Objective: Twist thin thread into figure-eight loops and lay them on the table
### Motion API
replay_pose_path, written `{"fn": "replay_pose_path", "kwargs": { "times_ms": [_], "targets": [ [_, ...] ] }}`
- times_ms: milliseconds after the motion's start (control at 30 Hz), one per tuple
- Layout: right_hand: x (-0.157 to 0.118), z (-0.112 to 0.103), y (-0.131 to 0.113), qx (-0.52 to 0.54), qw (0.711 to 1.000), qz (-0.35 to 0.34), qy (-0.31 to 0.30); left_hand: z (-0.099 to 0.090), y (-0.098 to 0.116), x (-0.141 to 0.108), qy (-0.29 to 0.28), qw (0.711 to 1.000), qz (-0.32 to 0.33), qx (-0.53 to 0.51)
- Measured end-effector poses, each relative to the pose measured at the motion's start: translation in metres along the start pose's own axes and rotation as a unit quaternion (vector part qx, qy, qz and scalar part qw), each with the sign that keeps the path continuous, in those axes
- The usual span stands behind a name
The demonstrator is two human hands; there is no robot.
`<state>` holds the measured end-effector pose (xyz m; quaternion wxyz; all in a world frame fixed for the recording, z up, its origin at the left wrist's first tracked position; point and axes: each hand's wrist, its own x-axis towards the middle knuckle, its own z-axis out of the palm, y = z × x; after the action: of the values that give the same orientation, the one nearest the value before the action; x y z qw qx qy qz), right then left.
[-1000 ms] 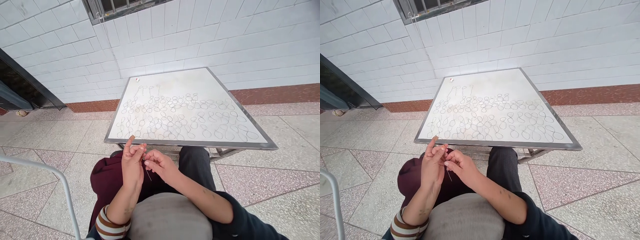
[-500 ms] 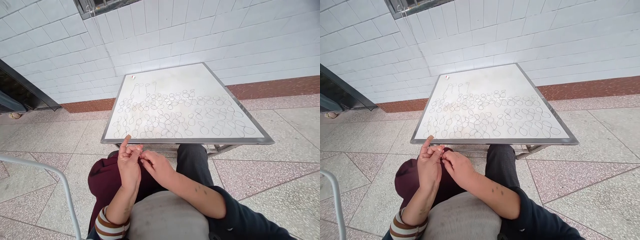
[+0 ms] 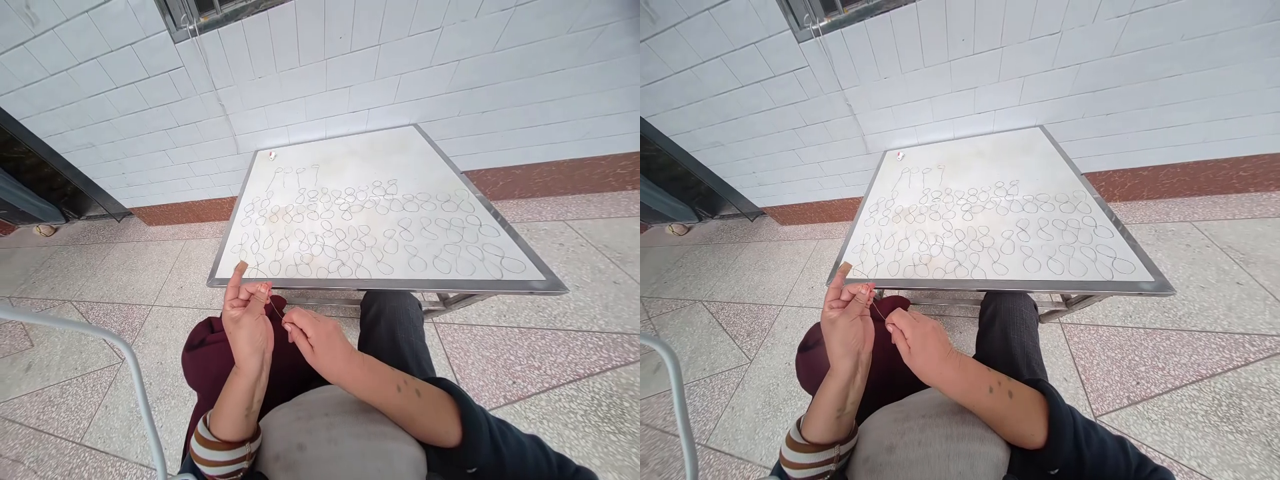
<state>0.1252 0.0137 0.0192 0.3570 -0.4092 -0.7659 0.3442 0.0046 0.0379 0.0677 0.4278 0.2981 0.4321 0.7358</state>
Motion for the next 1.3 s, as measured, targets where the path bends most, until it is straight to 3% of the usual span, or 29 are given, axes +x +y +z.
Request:
{"fn": "replay_pose_path", "kwargs": {
  "times_ms": [367, 533, 600, 667, 767, 900, 1067, 1300],
  "targets": [
    [-0.009, 0.001, 0.006, 0.009, 0.997, 0.034, -0.067, -0.013, -0.006, 0.010, -0.002, 1.000, 0.011, 0.017],
    [-0.016, -0.002, 0.021, 0.005, 0.989, 0.063, -0.133, -0.018, 0.006, 0.023, 0.031, 0.998, 0.057, 0.010],
    [-0.016, -0.006, 0.027, 0.022, 0.989, 0.112, -0.098, -0.019, 0.011, 0.025, 0.034, 0.997, 0.066, 0.015],
    [-0.011, -0.012, 0.029, 0.048, 0.988, 0.146, -0.018, -0.019, 0.011, 0.023, 0.020, 0.999, 0.044, 0.024],
    [-0.002, -0.018, 0.022, 0.082, 0.989, 0.110, 0.054, -0.013, 0.004, 0.011, -0.015, 0.999, -0.015, 0.029],
    [0.005, -0.014, 0.012, 0.081, 0.994, 0.043, 0.063, -0.005, -0.012, -0.005, -0.066, 0.995, -0.076, 0.024],
    [0.002, -0.007, 0.017, 0.078, 0.993, 0.049, 0.076, -0.003, -0.023, -0.011, -0.103, 0.990, -0.085, 0.036],
    [0.001, -0.007, 0.020, 0.114, 0.989, 0.055, 0.083, 0.001, -0.020, -0.015, -0.120, 0.985, -0.092, 0.078]
  ]
}}
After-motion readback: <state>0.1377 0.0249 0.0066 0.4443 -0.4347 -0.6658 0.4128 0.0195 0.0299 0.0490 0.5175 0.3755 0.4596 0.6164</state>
